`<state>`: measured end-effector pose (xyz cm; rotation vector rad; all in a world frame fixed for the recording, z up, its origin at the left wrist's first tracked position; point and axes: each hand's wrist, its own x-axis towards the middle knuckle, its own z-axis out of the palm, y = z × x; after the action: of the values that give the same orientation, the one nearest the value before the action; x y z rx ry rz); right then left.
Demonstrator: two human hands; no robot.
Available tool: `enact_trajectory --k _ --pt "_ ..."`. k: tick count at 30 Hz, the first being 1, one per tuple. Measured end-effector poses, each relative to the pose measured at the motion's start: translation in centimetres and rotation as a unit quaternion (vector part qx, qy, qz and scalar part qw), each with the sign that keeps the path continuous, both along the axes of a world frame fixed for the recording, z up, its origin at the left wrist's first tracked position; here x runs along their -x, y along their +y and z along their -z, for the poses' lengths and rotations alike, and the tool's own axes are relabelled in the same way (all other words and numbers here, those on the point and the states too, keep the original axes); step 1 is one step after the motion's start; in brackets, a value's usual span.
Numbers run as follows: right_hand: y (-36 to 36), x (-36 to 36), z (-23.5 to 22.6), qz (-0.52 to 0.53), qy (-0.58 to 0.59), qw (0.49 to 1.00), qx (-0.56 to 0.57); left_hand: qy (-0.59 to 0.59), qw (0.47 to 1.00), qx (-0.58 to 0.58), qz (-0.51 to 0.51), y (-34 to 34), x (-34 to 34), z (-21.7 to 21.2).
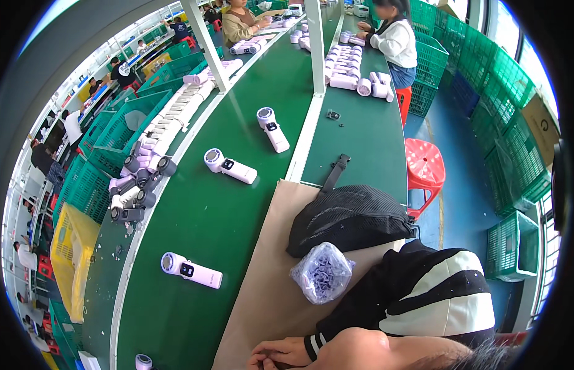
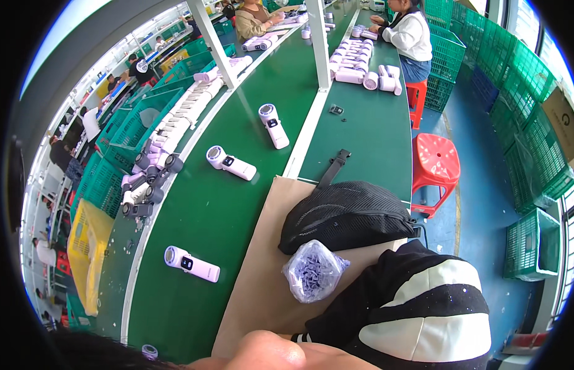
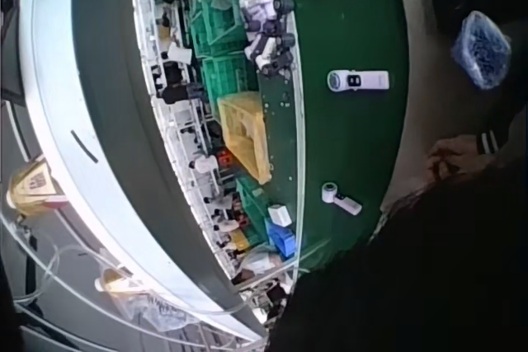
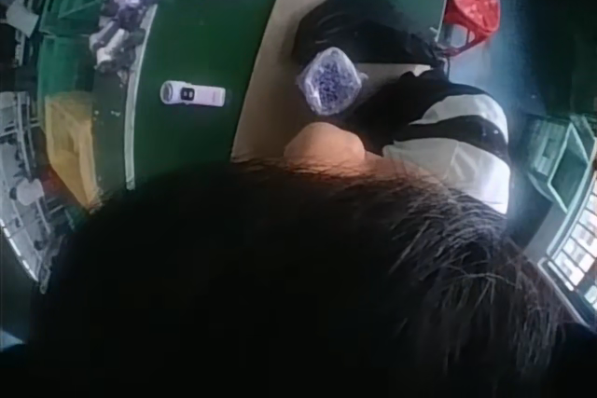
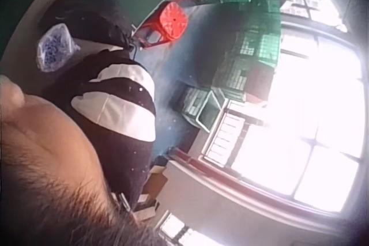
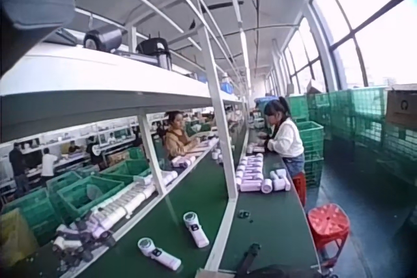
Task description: The person assembles handheld fans by picking up fan bodies from the workstation, inserting small components into each one by hand, and placing the assembled fans onto the conveyor belt.
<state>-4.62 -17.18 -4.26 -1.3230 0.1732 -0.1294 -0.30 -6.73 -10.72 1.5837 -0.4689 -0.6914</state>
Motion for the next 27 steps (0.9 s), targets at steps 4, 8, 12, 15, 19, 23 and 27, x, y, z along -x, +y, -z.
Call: enact_trajectory --k 4,8,12,15,19,23,27 --pt "-0.8 -0.1 -0.8 0.004 0.027 0.999 -0.040 0.013 0.999 -0.013 -0.033 0.9 -0.1 0.2" --pt "-1.3 0.3 -2.0 0.001 0.051 0.996 -0.080 0.023 0.997 -0.025 -0.074 1.7 -0.4 0.3" --pt "-1.8 0.2 -3.1 -0.006 0.073 0.990 -0.120 0.031 0.992 -0.037 -0.118 2.5 -0.6 0.4" --pt "-2.2 0.5 -3.5 -0.008 0.094 0.984 -0.152 0.041 0.987 -0.049 -0.147 3.2 -0.5 0.5" --pt "-2.0 0.8 -3.6 -0.009 0.105 0.978 -0.178 0.056 0.979 -0.062 -0.185 3.7 -0.2 0.3" --pt "-1.4 0.3 -2.2 -0.015 0.095 0.978 -0.186 0.068 0.964 -0.076 -0.244 4.3 0.4 -0.6" --pt "-1.9 0.0 -3.2 0.017 0.126 0.978 -0.165 -0.110 0.985 -0.040 -0.125 1.5 -0.6 -6.3"
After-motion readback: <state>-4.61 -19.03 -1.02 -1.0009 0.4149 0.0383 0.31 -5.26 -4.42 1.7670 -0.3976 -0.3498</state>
